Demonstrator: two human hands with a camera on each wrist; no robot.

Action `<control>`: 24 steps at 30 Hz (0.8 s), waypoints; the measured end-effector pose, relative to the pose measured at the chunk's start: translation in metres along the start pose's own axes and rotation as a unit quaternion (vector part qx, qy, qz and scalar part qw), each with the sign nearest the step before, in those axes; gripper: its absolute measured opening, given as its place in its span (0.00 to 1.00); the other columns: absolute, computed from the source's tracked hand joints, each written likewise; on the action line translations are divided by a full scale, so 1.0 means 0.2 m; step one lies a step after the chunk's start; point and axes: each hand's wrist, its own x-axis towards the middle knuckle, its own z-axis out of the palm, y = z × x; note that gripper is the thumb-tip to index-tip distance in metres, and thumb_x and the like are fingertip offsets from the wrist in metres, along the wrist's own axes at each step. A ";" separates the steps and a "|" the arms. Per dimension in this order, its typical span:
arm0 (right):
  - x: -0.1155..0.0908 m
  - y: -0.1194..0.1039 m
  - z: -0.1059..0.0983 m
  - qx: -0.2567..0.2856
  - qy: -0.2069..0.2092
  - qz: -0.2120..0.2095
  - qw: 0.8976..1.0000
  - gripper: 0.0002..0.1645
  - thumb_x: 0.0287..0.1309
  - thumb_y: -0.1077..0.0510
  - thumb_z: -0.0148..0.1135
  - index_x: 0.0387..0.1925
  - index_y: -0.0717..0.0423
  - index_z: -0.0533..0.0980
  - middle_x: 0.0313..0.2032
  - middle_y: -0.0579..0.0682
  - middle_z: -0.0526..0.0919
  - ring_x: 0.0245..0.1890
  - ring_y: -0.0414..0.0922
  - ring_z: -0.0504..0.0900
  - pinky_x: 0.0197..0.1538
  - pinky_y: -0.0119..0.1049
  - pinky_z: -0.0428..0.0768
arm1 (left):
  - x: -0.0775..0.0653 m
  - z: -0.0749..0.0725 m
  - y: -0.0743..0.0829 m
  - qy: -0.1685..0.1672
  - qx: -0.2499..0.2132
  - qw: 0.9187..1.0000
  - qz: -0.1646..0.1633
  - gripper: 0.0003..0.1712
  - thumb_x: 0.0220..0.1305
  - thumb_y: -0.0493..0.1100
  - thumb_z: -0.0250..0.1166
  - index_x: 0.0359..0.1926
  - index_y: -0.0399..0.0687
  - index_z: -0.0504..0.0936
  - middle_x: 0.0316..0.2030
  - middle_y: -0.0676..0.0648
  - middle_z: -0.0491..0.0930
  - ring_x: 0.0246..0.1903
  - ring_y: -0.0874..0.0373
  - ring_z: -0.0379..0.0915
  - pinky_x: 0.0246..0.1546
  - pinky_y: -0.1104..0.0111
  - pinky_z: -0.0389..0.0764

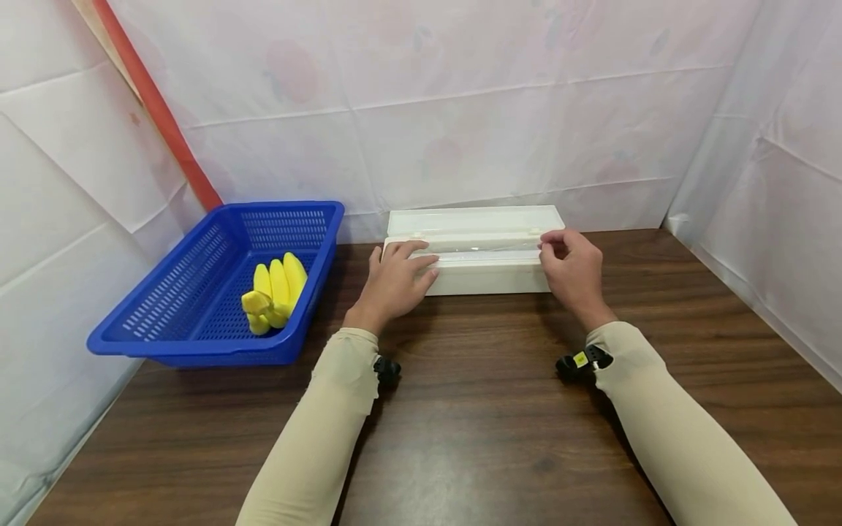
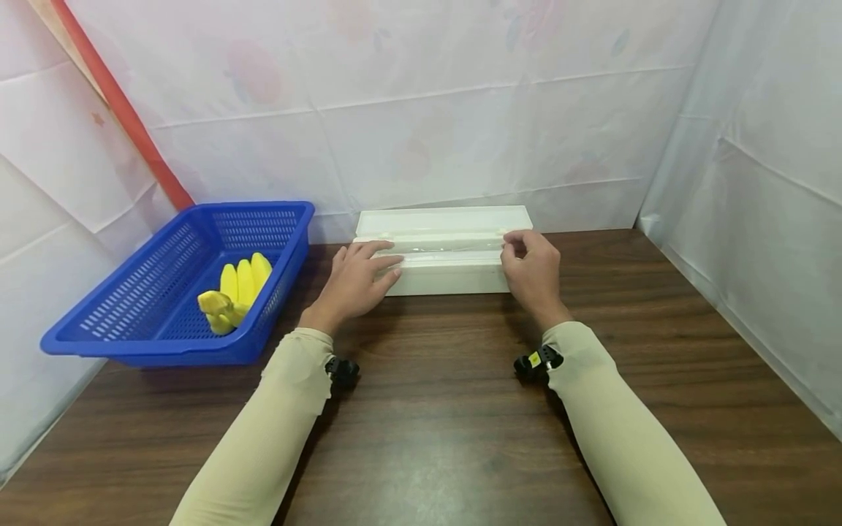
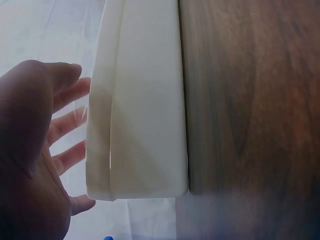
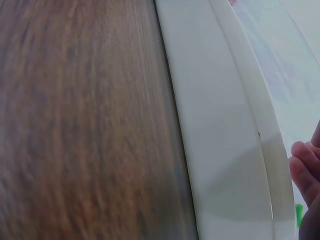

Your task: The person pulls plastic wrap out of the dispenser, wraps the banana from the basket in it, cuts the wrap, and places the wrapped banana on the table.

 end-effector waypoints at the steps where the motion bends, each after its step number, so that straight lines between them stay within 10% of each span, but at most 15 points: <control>1: 0.00 0.00 0.00 -0.003 -0.001 -0.003 1.000 0.07 0.62 0.66 0.60 0.37 0.66 0.83 0.35 0.56 0.85 0.33 0.45 0.82 0.39 0.20 0.72 | 0.00 0.00 0.00 -0.003 0.002 1.000 -0.003 0.24 0.76 0.57 0.54 0.66 0.58 0.79 0.69 0.53 0.68 0.68 0.48 0.58 0.67 0.35 0.46; 10: -0.01 0.01 0.01 -0.042 -0.041 -0.056 0.997 0.13 0.58 0.70 0.60 0.44 0.71 0.83 0.40 0.63 0.78 0.38 0.54 0.81 0.45 0.49 0.82 | 0.00 -0.02 0.00 -0.003 0.025 1.000 -0.005 0.26 0.76 0.56 0.54 0.68 0.52 0.76 0.67 0.51 0.69 0.64 0.46 0.59 0.67 0.39 0.51; 24: -0.02 -0.01 0.02 -0.115 -0.031 -0.055 0.991 0.08 0.60 0.65 0.63 0.38 0.65 0.86 0.39 0.61 0.71 0.33 0.55 0.76 0.36 0.51 0.76 | 0.00 -0.07 0.05 -0.025 0.010 0.999 -0.033 0.28 0.75 0.56 0.55 0.68 0.49 0.76 0.64 0.45 0.70 0.61 0.43 0.60 0.55 0.44 0.60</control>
